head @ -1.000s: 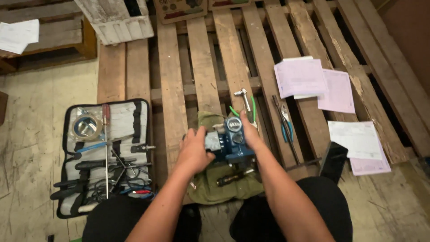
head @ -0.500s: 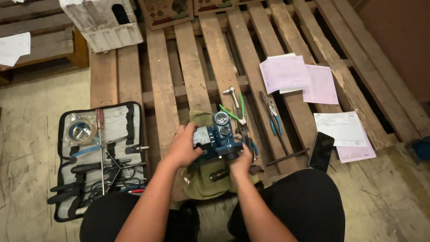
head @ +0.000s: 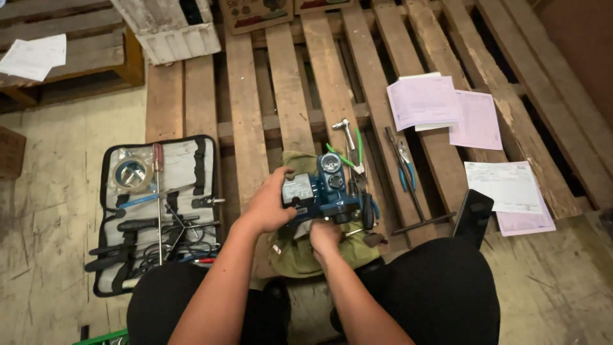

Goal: The person disassembles a small electric motor by removing screws from the end cap, then reassembles it by placing the end cap back and tightening the screws. The person also wipes the motor body with a cloth.

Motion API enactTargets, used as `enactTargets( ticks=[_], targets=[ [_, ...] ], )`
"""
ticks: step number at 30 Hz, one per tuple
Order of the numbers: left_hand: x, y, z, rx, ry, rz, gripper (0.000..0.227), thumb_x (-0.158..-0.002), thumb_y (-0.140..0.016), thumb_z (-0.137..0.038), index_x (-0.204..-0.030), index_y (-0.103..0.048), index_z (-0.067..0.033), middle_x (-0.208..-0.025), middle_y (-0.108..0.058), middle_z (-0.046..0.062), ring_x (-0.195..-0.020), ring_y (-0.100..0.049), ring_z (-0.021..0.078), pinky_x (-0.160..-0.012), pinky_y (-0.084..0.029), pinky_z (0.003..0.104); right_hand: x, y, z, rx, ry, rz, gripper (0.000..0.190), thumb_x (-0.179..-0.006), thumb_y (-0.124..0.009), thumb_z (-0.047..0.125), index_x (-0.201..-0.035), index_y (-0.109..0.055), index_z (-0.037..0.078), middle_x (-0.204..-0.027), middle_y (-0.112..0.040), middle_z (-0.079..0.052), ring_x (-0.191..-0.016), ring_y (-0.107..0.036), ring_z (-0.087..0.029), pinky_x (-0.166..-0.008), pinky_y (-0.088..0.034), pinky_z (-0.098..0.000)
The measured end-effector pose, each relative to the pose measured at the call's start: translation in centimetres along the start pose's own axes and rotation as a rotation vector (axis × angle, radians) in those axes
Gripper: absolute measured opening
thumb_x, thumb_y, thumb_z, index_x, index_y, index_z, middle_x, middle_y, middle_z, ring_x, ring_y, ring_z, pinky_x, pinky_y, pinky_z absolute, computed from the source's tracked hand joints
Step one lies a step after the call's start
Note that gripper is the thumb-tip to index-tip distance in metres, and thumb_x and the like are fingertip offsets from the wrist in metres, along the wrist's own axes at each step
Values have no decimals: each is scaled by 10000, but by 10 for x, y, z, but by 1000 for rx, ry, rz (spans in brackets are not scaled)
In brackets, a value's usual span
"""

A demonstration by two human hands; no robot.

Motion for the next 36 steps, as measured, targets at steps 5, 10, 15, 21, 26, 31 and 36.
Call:
enactTargets(
  ticks=[5,10,15,21,26,31,36],
  targets=[
    [-5,6,15,143,32,18,903,-695,-724,-114,-1528,-391,-220,-1493,-554,176,-1421,-469,434,-1186,-377,541,4,120,14,-1531,-1146,-42,69,-724,-719,54,-763,-707,-2,-604,-576,-88,-439,-561,-200,-425,-443,-379],
    [-27,0,51,244,38,-22,633,-803,-620,-89,-1421,-579,-221,-1370,-666,145,-1353,-567,357,-1147,-431,492,0,206,43,-1592,-1007,-74,220,-826,-791,110,-1007,-724,5,-800,-614,-71,-699,-564,-197,-588,-452,-366],
    [-25,-8,53,468,42,-156,507,-917,-445,-31,-1383,-632,-107,-1321,-680,208,-1315,-590,366,-1133,-427,489,16,211,44,-1116,-656,119,275,-837,-782,307,-1088,-791,196,-737,-781,-72,-867,-766,-272,-804,-558,-409],
    [-24,-8,60,371,61,-111,504,-952,-446,-102,-1389,-655,-239,-1376,-670,137,-1364,-557,331,-1170,-407,467,26,227,63,-1156,-305,58,258,-815,-714,90,-1054,-792,146,-1015,-809,-94,-1020,-741,-319,-888,-577,-398],
    [-29,-10,62,338,97,-108,494,-951,-451,-121,-1360,-668,-293,-1361,-686,92,-1354,-569,298,-1162,-424,455,6,330,72,-988,145,-472,191,-865,-661,70,-1024,-750,125,-967,-713,-41,-983,-724,-280,-877,-580,-364],
    [-38,-17,69,325,99,-93,502,-954,-442,-114,-1391,-645,-255,-1394,-660,120,-1375,-546,323,-1180,-405,470,-24,303,72,-389,307,-235,543,-856,-615,169,-1397,-586,135,-1459,-539,-128,-1328,-506,-402,-1145,-363,-529],
    [-34,-14,72,217,114,-55,511,-972,-454,-176,-1459,-571,-275,-1460,-610,120,-1407,-510,326,-1208,-373,482,-45,327,80,-237,370,32,587,-932,-523,250,-1483,-529,45,-1532,-507,-227,-1328,-520,-458,-1171,-292,-632]
  ],
)
Point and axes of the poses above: each hand's wrist, its own x-axis away from the middle knuckle, its own y-axis out of the back of the hand, z = x × y, the point moved 2 cm from there along -x, towards the middle knuckle
